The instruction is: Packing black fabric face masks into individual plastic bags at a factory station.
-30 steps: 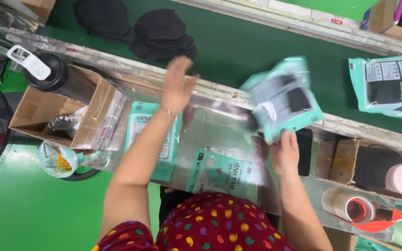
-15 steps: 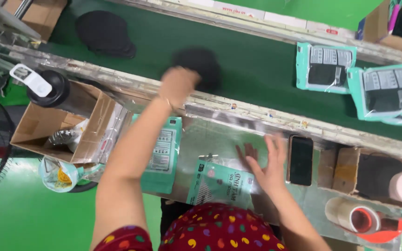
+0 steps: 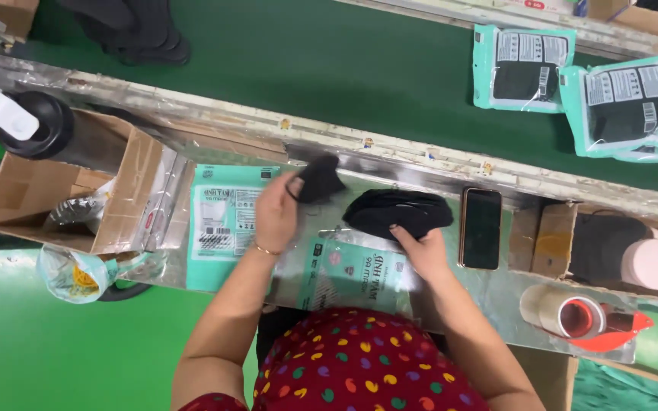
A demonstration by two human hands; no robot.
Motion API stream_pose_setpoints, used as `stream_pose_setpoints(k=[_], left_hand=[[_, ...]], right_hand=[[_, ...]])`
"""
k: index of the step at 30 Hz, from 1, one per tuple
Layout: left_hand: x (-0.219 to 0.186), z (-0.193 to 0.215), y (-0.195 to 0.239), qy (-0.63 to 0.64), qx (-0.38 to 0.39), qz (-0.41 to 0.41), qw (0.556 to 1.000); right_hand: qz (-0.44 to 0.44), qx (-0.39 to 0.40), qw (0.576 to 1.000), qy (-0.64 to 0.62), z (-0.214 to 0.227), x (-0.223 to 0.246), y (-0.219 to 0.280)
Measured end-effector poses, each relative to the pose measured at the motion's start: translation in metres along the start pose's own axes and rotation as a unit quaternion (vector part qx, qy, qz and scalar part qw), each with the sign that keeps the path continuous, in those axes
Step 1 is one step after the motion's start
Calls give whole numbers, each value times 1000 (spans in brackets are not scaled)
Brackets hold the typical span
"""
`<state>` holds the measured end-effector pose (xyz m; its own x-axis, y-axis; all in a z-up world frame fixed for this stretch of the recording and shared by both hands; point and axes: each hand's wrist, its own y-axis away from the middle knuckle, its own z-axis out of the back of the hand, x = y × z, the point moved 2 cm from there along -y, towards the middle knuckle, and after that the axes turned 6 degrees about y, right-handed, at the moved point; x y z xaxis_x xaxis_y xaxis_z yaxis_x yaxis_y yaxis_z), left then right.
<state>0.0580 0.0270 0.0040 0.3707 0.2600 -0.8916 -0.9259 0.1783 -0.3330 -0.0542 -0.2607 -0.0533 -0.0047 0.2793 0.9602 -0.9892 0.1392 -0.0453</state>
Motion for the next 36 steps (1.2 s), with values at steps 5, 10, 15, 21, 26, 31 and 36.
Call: stream_pose_setpoints(k=[5, 10, 15, 21, 26, 31, 36], left_hand=[[-29, -8, -10, -54, 122, -49, 990], [-21, -21, 1, 207, 326, 35, 922], [9, -44, 30, 79, 355, -9, 932], [72, -78, 60, 90, 303, 104, 943], [33, -59, 42, 69, 290, -33, 954], [82, 4, 30, -67, 111, -77, 989], [88, 95, -5, -228, -43, 57, 971]], right_hand=[[-31, 90, 986, -139, -8, 49, -5], [73, 60, 995, 35, -1, -17, 11], [87, 44, 995, 12, -15, 12, 19], [143, 112, 983, 28, -27, -11, 21], [179, 126, 964, 150, -33, -38, 6], [78, 171, 964, 187, -30, -33, 1], [158, 88, 945, 273, -16, -59, 10]])
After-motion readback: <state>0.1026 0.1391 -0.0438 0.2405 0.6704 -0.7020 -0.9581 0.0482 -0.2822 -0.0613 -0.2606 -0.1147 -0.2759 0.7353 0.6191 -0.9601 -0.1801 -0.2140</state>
